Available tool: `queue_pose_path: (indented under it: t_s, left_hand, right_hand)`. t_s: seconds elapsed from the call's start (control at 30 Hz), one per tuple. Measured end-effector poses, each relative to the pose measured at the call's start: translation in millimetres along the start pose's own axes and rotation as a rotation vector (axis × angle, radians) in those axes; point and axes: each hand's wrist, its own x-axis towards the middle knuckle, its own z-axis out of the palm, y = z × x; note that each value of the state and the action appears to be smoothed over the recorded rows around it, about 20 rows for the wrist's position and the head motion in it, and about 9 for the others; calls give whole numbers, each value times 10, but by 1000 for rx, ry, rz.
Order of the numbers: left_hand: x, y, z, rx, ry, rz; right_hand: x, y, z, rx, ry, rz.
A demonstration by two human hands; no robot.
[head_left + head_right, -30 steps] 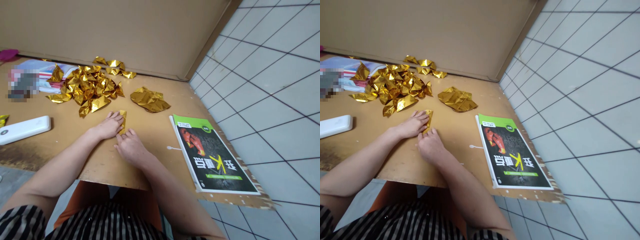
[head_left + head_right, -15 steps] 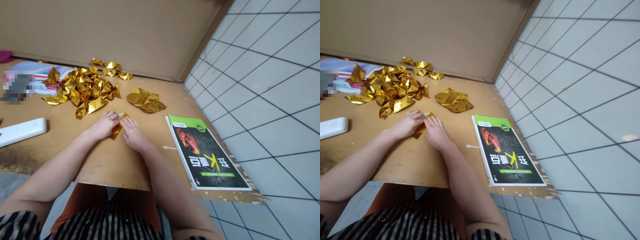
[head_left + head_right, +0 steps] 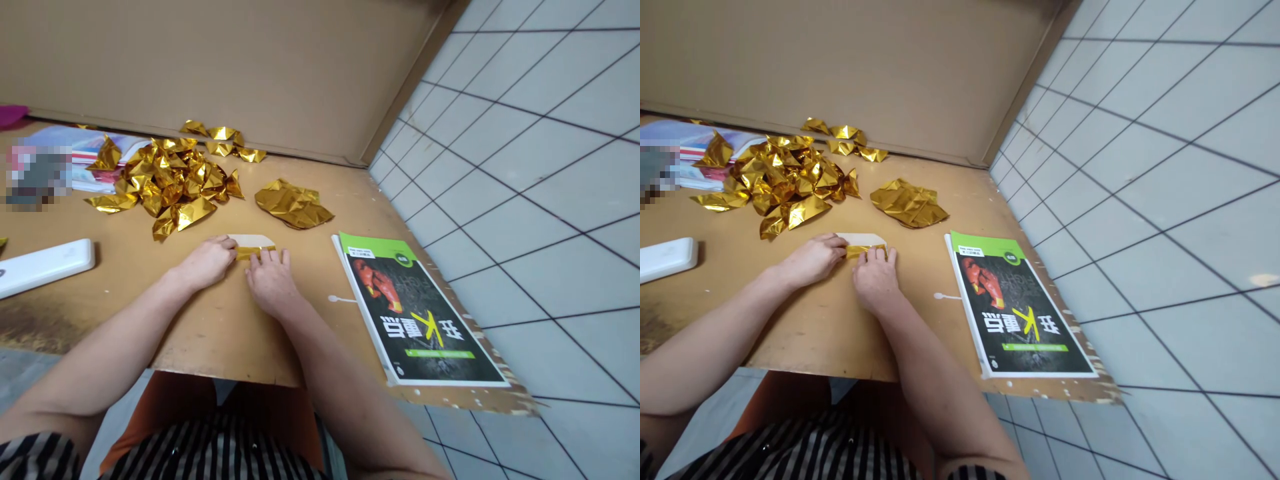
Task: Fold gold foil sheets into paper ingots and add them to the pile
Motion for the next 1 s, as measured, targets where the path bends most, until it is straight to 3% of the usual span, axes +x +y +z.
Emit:
queue_pose_path:
  t_s: [0.3, 0.57, 0.8, 1.0]
  left_hand:
    - [0, 44, 321, -119, -35, 33]
    - [-14, -16, 231, -202, -131, -14]
    - [-3, -27, 295, -166, -71, -41]
    - [17, 26, 324, -210, -131, -26]
  right_hand:
    - [10, 31, 59, 102, -95, -9]
    - [-2, 137, -93, 57, -192, 126]
    - [-20, 92, -98, -55, -117, 127]
    - [-11, 106, -33, -43, -15, 100]
